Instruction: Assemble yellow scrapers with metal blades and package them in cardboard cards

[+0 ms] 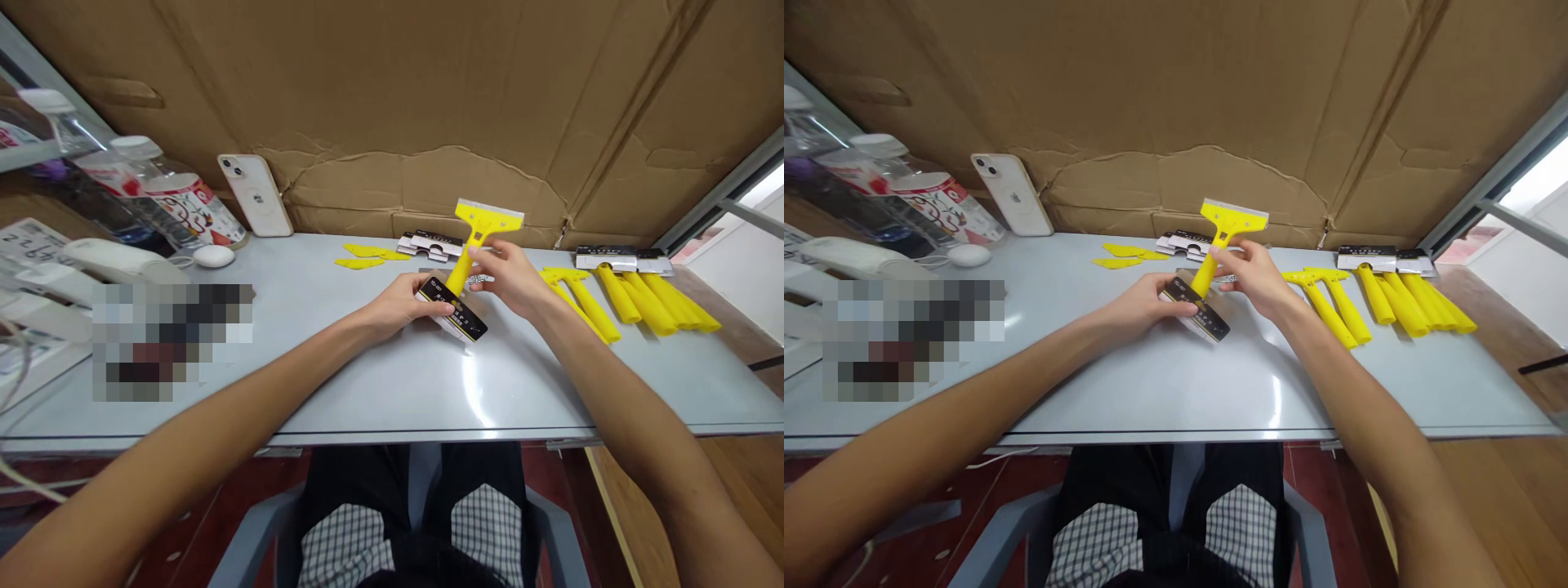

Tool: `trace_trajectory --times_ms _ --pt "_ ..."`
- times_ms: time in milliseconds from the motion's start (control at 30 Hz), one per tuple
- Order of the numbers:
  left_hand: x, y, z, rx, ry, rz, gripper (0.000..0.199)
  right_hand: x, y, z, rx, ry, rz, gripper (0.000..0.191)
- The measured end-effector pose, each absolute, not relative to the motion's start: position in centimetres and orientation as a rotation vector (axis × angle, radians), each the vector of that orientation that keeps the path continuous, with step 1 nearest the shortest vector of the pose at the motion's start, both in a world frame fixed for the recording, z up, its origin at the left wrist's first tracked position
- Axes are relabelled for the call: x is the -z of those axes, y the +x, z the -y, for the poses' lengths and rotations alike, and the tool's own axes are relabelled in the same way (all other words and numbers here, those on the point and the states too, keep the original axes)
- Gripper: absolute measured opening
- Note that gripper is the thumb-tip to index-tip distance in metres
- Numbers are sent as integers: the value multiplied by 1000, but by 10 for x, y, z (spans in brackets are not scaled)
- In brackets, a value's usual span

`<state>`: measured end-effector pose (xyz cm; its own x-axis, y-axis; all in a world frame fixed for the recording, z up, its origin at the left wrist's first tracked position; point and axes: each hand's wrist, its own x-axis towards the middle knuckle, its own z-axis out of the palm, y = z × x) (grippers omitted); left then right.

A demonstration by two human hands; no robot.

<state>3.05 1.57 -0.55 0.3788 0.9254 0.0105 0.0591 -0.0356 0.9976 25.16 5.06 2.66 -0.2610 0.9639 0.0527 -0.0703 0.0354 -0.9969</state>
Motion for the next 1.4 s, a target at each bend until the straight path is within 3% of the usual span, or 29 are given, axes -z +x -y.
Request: trace_trajectory --times_ms 300,600,1000,1100,1300,1400 --pt "6 33 -10 -798 1293 -977 35 -26 261 -68 -1343 -1059 1121 40" --pt "11 37 -14 -1028 995 -945 50 -19 253 -60 -1398 -1157 1253 40" --pt "8 40 -17 -1272 854 -1030 51 -13 253 -60 -1465 -1075 1561 14" --pt "8 39 -22 -1398 807 -1041 44 -15 251 -57 -1579 -1015 1471 23" --pt "12 39 -28 -1572 708 -1032 35 -15 239 -38 -1786 -922 1406 75" --pt "13 37 -30 -1539 740 -1052 35 -9 231 -30 -1759 -943 1488 84"
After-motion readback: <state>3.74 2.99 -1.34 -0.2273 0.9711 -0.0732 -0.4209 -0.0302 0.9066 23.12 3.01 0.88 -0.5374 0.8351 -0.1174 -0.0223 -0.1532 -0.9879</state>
